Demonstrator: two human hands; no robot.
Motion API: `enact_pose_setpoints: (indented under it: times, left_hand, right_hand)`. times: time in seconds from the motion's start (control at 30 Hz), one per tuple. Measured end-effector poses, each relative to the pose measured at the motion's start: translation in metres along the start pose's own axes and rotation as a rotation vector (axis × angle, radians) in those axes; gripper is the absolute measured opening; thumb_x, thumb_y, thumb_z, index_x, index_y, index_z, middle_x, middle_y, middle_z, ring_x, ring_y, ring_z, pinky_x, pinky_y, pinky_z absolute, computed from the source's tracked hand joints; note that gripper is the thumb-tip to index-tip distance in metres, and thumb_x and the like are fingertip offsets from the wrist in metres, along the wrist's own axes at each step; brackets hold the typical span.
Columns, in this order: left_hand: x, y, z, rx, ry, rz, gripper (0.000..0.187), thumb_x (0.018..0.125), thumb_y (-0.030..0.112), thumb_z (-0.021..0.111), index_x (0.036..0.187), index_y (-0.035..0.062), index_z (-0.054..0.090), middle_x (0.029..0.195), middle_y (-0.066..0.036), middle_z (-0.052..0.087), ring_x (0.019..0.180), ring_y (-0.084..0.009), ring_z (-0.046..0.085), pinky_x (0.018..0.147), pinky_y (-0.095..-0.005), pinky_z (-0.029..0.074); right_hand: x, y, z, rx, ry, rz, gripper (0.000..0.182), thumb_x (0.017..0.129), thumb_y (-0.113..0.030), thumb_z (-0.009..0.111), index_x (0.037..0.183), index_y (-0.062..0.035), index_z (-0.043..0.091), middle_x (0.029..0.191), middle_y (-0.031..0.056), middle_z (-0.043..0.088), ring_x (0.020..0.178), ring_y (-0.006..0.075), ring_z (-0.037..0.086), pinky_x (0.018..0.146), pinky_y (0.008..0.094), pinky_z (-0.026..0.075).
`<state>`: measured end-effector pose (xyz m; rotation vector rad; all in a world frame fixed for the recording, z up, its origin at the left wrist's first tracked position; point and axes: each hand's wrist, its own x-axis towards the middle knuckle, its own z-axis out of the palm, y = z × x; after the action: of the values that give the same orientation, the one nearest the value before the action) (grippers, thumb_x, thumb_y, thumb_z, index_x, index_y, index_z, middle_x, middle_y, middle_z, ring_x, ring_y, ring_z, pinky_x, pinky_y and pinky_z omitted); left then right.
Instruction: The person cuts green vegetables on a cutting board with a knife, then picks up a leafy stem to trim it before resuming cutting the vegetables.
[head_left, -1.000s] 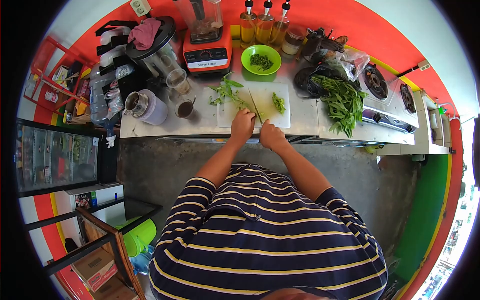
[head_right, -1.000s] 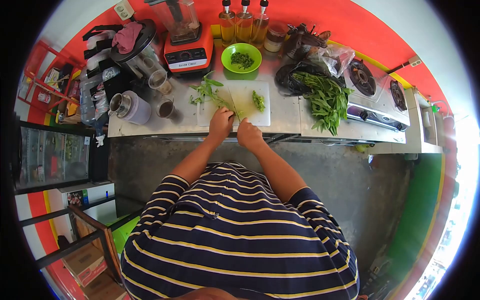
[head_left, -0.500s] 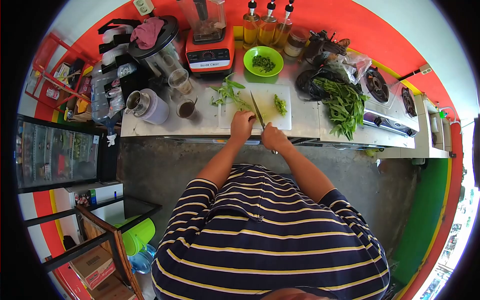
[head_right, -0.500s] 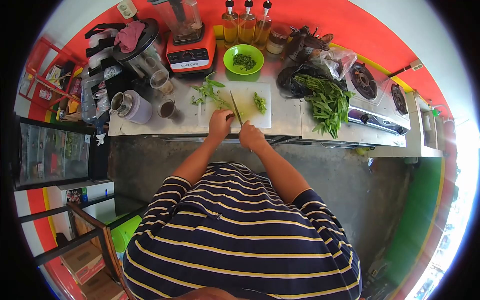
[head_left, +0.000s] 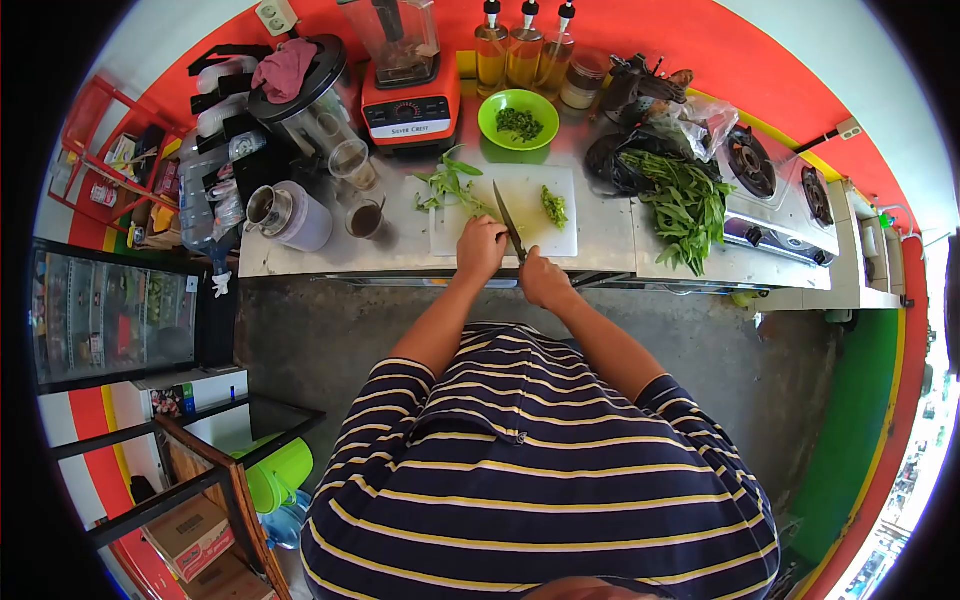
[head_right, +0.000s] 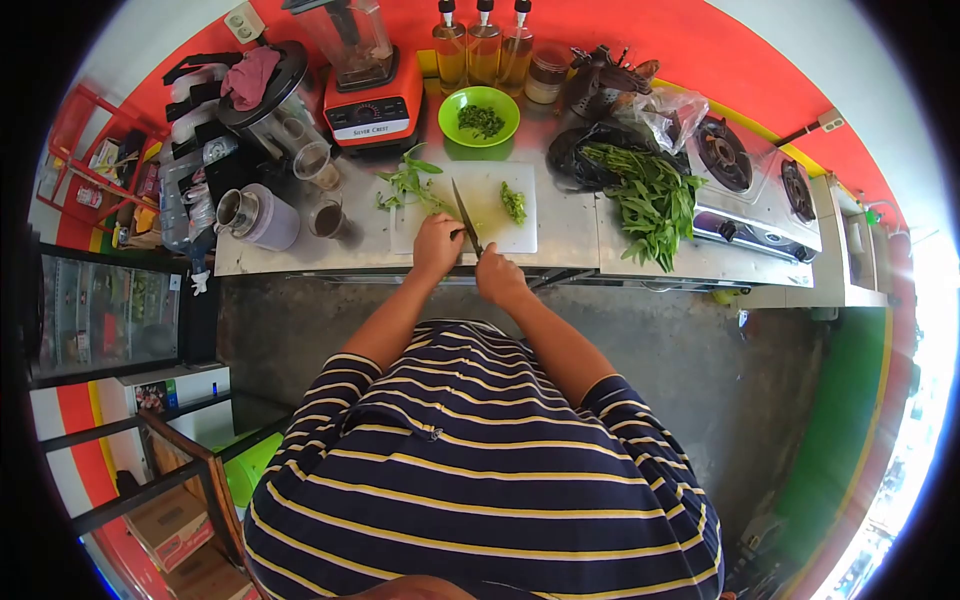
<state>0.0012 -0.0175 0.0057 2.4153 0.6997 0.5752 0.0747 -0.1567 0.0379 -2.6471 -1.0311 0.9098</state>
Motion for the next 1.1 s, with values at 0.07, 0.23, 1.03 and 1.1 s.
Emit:
enact_pose_setpoints:
  times: [0.07,0.23,1.03,1.1]
  left_hand:
    - [-0.001,0.006,0.000,0.029,0.013,-0.019,0.012,0.082,0.015,0.073,0.092,0.0118,0.079,0.096,-0.004,0.069,0.100,-0.0289,0.063,0.084,-0.0419,0.054]
    - [0.000,0.012,0.007,0.068,0.064,-0.032,0.012,0.088,0.016,0.070,0.095,0.0124,0.079,0.094,-0.006,0.068,0.098,-0.0296,0.062,0.082,-0.0416,0.054]
    - [0.020,0.011,0.021,-0.161,-0.122,0.097,0.010,0.086,0.011,0.066,0.092,0.0070,0.073,0.094,-0.014,0.065,0.094,-0.0371,0.063,0.082,-0.0462,0.051]
    - [0.020,0.007,0.021,-0.135,-0.161,0.063,0.010,0.086,0.012,0.066,0.093,0.0067,0.072,0.093,-0.015,0.064,0.092,-0.0381,0.062,0.081,-0.0471,0.051]
  right_hand:
    - [0.001,0.002,-0.001,0.002,0.033,0.014,0.029,0.098,-0.016,0.050,0.119,0.0032,0.047,0.115,0.0324,0.068,0.108,0.0485,0.067,0.096,0.0530,0.053]
    - [0.006,0.024,-0.001,0.030,0.062,-0.027,0.036,0.101,-0.026,0.053,0.117,0.0048,0.045,0.109,0.0350,0.068,0.103,0.0511,0.067,0.092,0.0562,0.053]
    - [-0.007,0.024,-0.018,-0.045,0.132,-0.008,0.028,0.100,-0.022,0.052,0.114,0.0023,0.048,0.103,0.0285,0.071,0.097,0.0446,0.072,0.086,0.0520,0.057]
    - [-0.012,0.013,-0.021,-0.067,0.125,0.017,0.027,0.098,-0.018,0.054,0.115,0.0024,0.048,0.104,0.0277,0.072,0.098,0.0428,0.072,0.086,0.0499,0.058]
